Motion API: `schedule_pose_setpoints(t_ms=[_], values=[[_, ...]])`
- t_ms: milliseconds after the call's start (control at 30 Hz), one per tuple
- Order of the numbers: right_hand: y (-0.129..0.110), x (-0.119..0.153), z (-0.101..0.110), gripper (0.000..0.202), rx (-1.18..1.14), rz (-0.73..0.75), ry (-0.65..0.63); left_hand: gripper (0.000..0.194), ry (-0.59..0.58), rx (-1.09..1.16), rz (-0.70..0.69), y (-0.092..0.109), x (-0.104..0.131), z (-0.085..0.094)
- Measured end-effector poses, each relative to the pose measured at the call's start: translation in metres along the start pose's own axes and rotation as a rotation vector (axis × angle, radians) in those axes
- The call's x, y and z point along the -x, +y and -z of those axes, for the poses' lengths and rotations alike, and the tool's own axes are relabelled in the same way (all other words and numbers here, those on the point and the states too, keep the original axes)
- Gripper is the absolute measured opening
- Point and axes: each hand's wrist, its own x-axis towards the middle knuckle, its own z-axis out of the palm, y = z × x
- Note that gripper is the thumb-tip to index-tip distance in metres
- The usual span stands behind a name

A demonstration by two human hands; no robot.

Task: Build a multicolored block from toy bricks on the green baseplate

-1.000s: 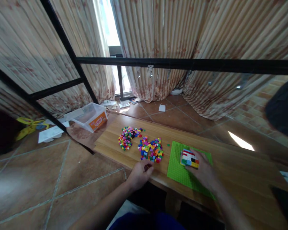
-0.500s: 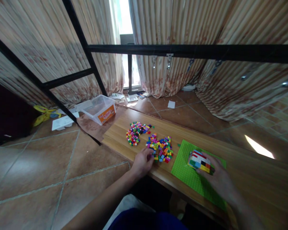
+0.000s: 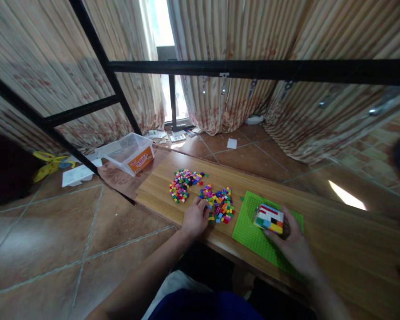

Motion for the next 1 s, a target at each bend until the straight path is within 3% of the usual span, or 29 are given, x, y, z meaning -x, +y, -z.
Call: schedule_pose_setpoints(t_ms=[133,367,500,733,1000], values=[[-0.001,0.01,-0.003,0.097,-0.164,-0.108,0.112,0.008,0.079,0.15,-0.026,0.014,0.001,-0.001],[0.012,0.029,-0.001,0.079,-0.243,-0.119,0.193,0.007,-0.034,0.433,-0.004,0.042,0.005,-0.013],[0.017,0.032,0.001,0.073,-0.207,-0.146,0.199,0.006,-0.003,0.436,-0.004,0.032,0.004,-0.017],[0.016,0.035,0.001,0.065,-0.099,-0.192,0.187,0.011,0.028,0.074,-0.004,0.0,0.006,-0.008],[0.016,0.038,0.003,0.058,-0.012,-0.139,0.199,0.016,0.019,0.06,-0.014,0.002,-0.003,-0.002]])
